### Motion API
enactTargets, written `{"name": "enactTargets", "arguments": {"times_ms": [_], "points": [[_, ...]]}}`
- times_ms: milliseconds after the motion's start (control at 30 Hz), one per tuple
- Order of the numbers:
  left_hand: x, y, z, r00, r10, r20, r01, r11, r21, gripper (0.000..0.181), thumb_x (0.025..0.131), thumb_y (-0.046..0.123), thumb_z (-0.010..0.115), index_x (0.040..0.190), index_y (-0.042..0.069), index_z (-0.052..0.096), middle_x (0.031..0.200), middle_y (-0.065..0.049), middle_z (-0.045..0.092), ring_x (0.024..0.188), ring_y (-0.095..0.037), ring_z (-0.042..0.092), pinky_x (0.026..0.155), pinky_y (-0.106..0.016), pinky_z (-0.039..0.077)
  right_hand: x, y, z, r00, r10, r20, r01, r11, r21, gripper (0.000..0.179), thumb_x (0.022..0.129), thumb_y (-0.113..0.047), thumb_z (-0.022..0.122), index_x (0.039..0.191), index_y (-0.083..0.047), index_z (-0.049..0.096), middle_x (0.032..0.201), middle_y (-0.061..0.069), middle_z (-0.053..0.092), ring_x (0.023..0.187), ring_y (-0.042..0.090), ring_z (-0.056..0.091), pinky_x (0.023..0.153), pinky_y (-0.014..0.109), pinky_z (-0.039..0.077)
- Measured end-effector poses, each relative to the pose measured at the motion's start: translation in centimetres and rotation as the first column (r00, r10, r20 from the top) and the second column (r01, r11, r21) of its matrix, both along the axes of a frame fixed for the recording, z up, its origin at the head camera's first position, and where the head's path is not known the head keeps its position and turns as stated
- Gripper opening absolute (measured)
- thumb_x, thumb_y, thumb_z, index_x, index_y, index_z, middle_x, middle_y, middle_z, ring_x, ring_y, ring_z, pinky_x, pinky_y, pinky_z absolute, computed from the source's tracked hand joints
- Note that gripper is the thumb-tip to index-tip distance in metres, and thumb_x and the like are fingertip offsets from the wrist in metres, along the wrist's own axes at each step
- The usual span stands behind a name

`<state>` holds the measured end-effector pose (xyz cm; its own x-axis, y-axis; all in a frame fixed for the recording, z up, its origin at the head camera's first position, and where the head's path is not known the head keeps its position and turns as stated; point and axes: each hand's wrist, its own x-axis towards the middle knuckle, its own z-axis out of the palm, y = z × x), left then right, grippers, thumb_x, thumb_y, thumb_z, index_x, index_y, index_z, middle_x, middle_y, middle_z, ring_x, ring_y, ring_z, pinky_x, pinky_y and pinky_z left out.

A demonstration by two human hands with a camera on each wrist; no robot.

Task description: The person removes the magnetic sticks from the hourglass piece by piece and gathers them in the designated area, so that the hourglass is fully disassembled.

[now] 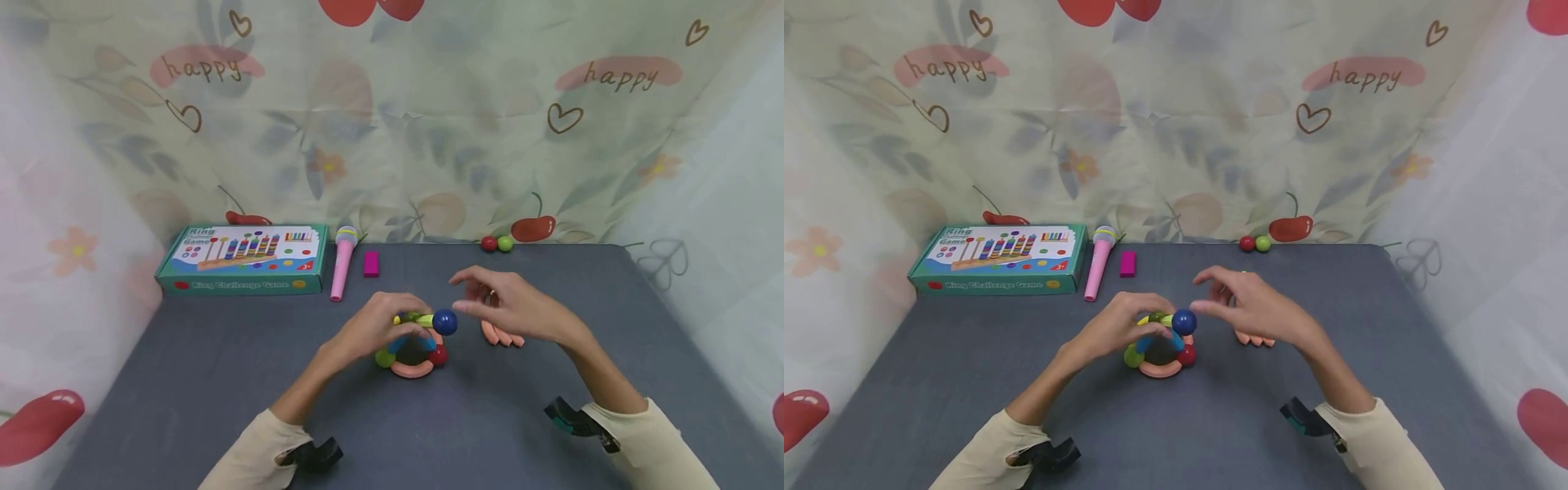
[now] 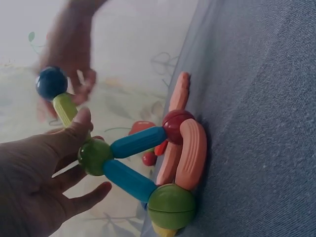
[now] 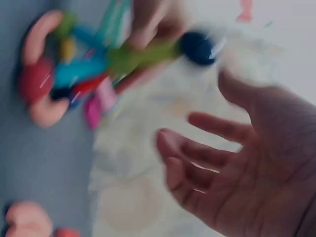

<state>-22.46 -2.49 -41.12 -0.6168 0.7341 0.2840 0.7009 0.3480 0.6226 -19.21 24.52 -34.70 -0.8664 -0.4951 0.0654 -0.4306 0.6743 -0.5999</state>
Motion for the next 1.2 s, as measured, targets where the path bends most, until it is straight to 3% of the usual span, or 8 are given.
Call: {"name": "enactTargets", "arguments": {"times_ms": [100,200,400,533,767,1000,1100,1200], "points": [[0.0,0.1,-0.1,1.0,-0.009,-0.003,0.009,1.0,0.007,0.029,0.092,0.015,0.079,0.12,0.007,0.078,0.116,-0.008,0.08,0.105,-0.021,0.077,0.094,-0.035,0.062,2.1,-1.6,1.0,0.993,0.119,0.004,-0.12,0.992,0.033,0.055,0.096,-0.041,0.075,0.142,-0.016,0.059,0.107,-0.003,0.068,0.088,0.009,0.063,0.073,0.026,0.055],[0.0,0.2,-0.2,1.0,-0.015,-0.014,0.015,1.0,0.021,0.029,0.092,0.014,0.079,0.12,0.007,0.079,0.117,-0.007,0.08,0.103,-0.019,0.078,0.092,-0.033,0.062,3.2,-2.8,1.1,0.984,0.168,-0.052,-0.163,0.982,0.094,0.058,0.09,-0.041,0.081,0.138,-0.016,0.062,0.113,-0.004,0.066,0.089,0.007,0.06,0.074,0.024,0.054],[-0.3,0.2,-0.5,0.999,-0.027,-0.026,0.029,0.997,0.067,0.022,0.094,0.012,0.076,0.116,0.012,0.081,0.113,-0.003,0.081,0.092,-0.011,0.077,0.079,-0.019,0.059,3.3,-4.0,0.5,0.969,0.158,-0.189,-0.133,0.981,0.138,0.032,0.09,-0.016,0.083,0.121,-0.011,0.072,0.105,-0.003,0.068,0.082,0.003,0.061,0.073,0.021,0.056],[-0.2,0.2,-0.6,1.0,-0.021,-0.017,0.023,0.996,0.084,0.023,0.093,0.011,0.076,0.116,0.011,0.081,0.115,-0.004,0.081,0.096,-0.013,0.079,0.081,-0.013,0.057,3.2,-4.1,0.5,0.967,0.156,-0.202,-0.132,0.983,0.129,0.028,0.09,-0.012,0.082,0.117,-0.01,0.073,0.101,-0.003,0.068,0.079,0.003,0.061,0.071,0.02,0.055],[0.1,0.2,-0.7,1.0,-0.018,-0.017,0.02,0.996,0.09,0.022,0.092,0.01,0.077,0.114,0.008,0.081,0.116,-0.007,0.08,0.101,-0.018,0.079,0.086,-0.017,0.059,3.2,-4.1,0.8,0.969,0.162,-0.185,-0.141,0.983,0.118,0.023,0.09,-0.011,0.081,0.112,-0.01,0.074,0.097,-0.004,0.069,0.078,0.002,0.059,0.07,0.021,0.055],[0.1,0.2,-0.7,1.0,-0.022,-0.011,0.022,0.998,0.052,0.027,0.091,0.014,0.078,0.118,0.011,0.08,0.118,-0.006,0.08,0.099,-0.016,0.079,0.084,-0.015,0.058,3.9,-2.8,2.6,0.97,0.08,-0.229,-0.101,0.992,-0.08,0.024,0.09,-0.011,0.08,0.113,-0.013,0.073,0.098,-0.004,0.073,0.076,0.002,0.06,0.066,0.024,0.056],[0.0,0.1,-0.8,1.0,-0.01,0.015,0.01,0.999,0.041,0.028,0.091,0.014,0.078,0.119,0.011,0.08,0.121,-0.007,0.079,0.098,-0.016,0.079,0.079,-0.013,0.056,3.4,-1.6,4.0,0.959,-0.005,-0.282,-0.017,0.997,-0.076,0.033,0.092,-0.016,0.081,0.122,-0.015,0.068,0.095,-0.005,0.072,0.074,0.002,0.06,0.064,0.024,0.054],[0.1,-0.1,-0.7,0.999,-0.008,0.046,0.007,1.0,0.023,0.031,0.091,0.017,0.079,0.121,0.013,0.079,0.126,-0.007,0.077,0.105,-0.017,0.078,0.081,-0.014,0.055,1.6,0.1,4.7,0.952,-0.092,-0.291,0.086,0.996,-0.034,0.037,0.094,-0.019,0.079,0.126,-0.011,0.063,0.09,-0.001,0.07,0.071,0.005,0.059,0.064,0.024,0.051]]}}
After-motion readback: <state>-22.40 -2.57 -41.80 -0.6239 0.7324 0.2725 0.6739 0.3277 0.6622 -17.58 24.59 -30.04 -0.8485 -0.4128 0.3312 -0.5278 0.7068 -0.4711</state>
